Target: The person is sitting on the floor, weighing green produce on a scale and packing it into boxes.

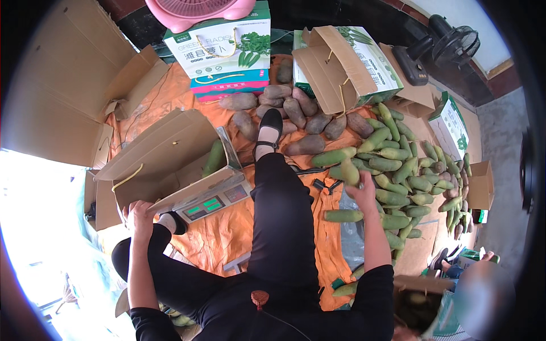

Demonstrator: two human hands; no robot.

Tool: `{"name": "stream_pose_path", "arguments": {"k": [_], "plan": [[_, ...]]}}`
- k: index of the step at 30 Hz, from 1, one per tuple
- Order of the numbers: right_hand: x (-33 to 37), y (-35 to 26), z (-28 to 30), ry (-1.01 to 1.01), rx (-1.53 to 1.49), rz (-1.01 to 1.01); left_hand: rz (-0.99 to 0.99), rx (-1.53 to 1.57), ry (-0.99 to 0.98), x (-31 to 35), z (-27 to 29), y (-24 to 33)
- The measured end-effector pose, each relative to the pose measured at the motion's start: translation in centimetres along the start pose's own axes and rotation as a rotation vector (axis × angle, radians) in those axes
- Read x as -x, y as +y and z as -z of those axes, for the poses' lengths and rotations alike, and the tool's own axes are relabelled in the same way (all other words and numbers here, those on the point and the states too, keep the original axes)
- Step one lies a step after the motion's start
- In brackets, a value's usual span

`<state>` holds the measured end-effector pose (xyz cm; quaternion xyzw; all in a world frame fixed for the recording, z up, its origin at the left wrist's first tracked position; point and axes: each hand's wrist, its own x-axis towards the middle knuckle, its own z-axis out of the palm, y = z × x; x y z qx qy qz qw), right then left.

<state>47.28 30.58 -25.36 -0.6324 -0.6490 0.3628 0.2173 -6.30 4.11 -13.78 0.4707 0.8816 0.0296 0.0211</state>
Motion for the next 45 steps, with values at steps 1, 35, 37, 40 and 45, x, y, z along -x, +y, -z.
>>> {"name": "stream_pose_path", "arguments": {"k": [1, 35, 37, 40, 45], "plan": [[-0.5, -2.9, 0.5, 0.012, -0.101, 0.112, -0.010, 0.014, 0.010, 0.0, 0.0, 0.2], [5.6, -32.8, -5.8, 0.010, -0.399, 0.840, -0.061, -0.072, -0.009, -0.5, -1.7, -2.1], [5.3, -28.4, -5.7, -0.001, -0.431, 0.619, -0.040, -0.071, 0.000, -0.4, -1.8, -2.5], [5.7, -20.3, -7.3, -0.006, -0.308, 0.432, -0.009, -0.058, -0.001, -0.4, -2.1, -2.5], [8.2, -10.2, -9.3, -0.124, -0.080, 0.130, -0.036, -0.026, 0.028, 0.0, -2.5, -2.8]]}}
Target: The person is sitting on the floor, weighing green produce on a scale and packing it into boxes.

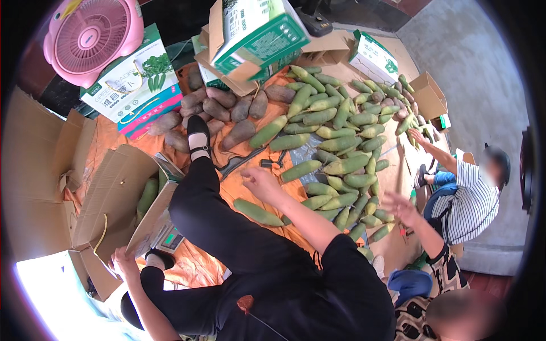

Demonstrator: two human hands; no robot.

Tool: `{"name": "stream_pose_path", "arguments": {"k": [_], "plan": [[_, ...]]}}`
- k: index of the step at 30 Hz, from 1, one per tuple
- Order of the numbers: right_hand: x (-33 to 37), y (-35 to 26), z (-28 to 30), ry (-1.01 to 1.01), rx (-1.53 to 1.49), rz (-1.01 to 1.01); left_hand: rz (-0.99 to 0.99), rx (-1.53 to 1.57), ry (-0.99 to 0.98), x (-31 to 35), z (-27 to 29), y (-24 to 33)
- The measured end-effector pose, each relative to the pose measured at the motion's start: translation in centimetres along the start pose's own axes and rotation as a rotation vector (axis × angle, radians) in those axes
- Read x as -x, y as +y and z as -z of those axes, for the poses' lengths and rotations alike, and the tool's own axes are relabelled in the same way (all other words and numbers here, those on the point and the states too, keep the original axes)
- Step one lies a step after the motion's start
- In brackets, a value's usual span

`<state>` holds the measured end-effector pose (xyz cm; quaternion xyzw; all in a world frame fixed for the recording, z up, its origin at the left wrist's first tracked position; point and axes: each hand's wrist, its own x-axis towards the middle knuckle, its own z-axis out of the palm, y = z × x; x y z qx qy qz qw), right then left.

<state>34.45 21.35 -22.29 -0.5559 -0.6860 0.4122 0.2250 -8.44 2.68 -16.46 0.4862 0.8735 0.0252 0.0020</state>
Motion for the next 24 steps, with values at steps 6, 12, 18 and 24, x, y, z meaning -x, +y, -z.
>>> {"name": "stream_pose_path", "arguments": {"k": [6, 12, 18, 24], "plan": [[-0.7, 4.8, 0.4, 0.060, -0.077, -0.124, -0.064, -0.064, 0.042, 0.0, 0.2, 0.5], [-9.3, 1.6, 3.0, 0.138, -0.635, -0.271, -0.011, -0.022, 0.000, -0.2, 0.9, 0.4], [-19.2, -3.9, 2.9, 0.241, -0.983, -0.375, 0.029, -0.009, 0.005, 0.0, 1.8, 2.1], [-23.6, -2.1, -0.4, 0.438, -1.033, -0.302, 0.023, 0.056, -0.017, 0.1, 2.1, 2.4]]}}
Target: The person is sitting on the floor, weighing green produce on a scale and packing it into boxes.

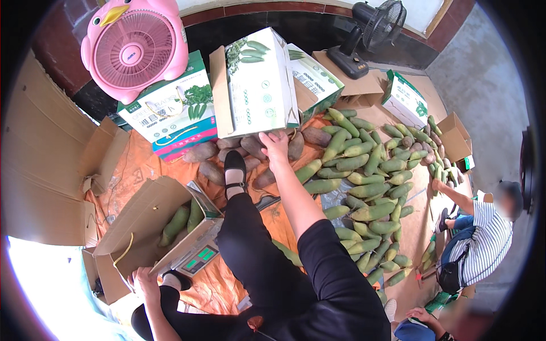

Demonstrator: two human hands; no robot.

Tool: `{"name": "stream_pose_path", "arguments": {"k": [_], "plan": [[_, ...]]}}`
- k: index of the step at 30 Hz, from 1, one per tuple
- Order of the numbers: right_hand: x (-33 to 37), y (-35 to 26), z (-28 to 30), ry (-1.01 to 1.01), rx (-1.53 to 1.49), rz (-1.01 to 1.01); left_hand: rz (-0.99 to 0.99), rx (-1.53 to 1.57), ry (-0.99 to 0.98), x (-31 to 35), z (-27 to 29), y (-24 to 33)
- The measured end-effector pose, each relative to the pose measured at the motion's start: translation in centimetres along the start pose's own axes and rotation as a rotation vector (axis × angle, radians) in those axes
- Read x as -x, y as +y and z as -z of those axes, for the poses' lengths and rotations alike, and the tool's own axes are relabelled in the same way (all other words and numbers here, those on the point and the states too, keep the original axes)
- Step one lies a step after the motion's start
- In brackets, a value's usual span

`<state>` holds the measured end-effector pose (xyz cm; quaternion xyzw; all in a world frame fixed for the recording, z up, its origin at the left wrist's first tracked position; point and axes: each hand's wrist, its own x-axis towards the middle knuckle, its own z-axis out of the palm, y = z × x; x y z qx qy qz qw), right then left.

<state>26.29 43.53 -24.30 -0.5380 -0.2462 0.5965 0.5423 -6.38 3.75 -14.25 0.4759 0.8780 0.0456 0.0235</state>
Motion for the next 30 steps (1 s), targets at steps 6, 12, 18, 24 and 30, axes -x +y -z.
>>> {"name": "stream_pose_path", "arguments": {"k": [6, 12, 18, 24, 30], "plan": [[-2.2, 3.4, 2.1, -0.005, 0.015, -0.013, 0.002, 0.020, 0.029, -0.5, 0.2, 0.8], [-4.4, 6.2, -0.1, -0.024, -0.035, 0.198, -0.009, 0.039, 0.049, -0.6, 0.0, 0.0], [-7.2, 8.0, 0.3, 0.017, -0.130, 0.131, -0.077, 0.033, -0.020, -0.5, 0.8, 0.8], [-8.2, 7.4, 0.6, -0.151, -0.275, 0.131, -0.221, 0.204, 0.151, 0.0, 4.4, 2.8], [-6.4, 3.9, -0.1, -0.018, -0.337, 0.035, -0.497, 0.710, 0.142, -0.5, 8.1, 16.1]]}}
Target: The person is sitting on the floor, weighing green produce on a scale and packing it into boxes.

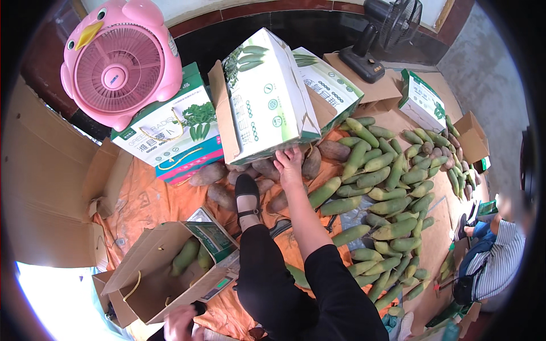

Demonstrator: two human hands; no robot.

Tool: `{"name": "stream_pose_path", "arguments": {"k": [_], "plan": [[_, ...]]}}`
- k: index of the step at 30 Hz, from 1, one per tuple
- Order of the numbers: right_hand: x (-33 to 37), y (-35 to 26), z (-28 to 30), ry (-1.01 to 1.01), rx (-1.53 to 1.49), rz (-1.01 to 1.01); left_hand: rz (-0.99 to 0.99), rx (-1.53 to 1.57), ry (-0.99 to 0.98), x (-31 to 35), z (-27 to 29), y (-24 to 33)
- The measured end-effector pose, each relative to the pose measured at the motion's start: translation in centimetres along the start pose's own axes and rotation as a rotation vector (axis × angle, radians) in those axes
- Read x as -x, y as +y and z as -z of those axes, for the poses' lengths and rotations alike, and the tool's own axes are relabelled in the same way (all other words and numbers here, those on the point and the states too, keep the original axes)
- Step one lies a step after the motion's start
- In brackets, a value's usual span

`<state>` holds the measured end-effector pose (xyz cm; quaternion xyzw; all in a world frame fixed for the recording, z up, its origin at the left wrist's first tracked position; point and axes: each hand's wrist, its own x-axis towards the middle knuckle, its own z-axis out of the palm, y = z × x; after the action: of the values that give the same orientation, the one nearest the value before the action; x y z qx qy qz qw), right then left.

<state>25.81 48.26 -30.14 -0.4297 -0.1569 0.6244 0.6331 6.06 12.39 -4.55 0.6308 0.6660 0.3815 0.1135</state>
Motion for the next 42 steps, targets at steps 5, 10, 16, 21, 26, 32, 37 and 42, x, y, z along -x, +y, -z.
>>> {"name": "stream_pose_path", "arguments": {"k": [5, 10, 16, 21, 26, 32, 37, 42], "plan": [[-0.1, -2.4, -1.1, -0.045, 0.019, -0.002, 0.448, 0.768, 0.033, -7.2, -10.2, 1.7], [-1.0, -4.4, -0.9, -0.098, 0.080, -0.009, 0.764, 1.226, 0.023, -17.0, -18.5, -2.9], [-0.2, -4.7, -0.8, -0.109, 0.139, -0.070, 1.053, 1.061, 0.012, -24.5, -27.7, -13.0], [-0.4, -6.1, -0.2, -0.126, 0.168, -0.068, 1.011, 1.083, -0.051, -26.5, -31.2, -17.8], [-2.1, -8.2, 1.6, -0.091, 0.154, -0.045, 0.763, 1.488, -0.165, -27.8, -28.7, -11.0], [-5.4, -9.0, 6.9, -0.012, 0.294, 0.326, 0.525, 1.474, -0.115, -30.1, -25.4, -4.1], [-7.5, -13.9, 4.7, 0.363, 0.328, 0.032, 0.462, 1.530, -0.093, -31.7, -24.6, -1.3], [-11.3, -9.2, 2.7, 0.034, 0.291, 0.071, 0.288, 1.510, -0.174, -35.0, -23.9, 1.1]]}}
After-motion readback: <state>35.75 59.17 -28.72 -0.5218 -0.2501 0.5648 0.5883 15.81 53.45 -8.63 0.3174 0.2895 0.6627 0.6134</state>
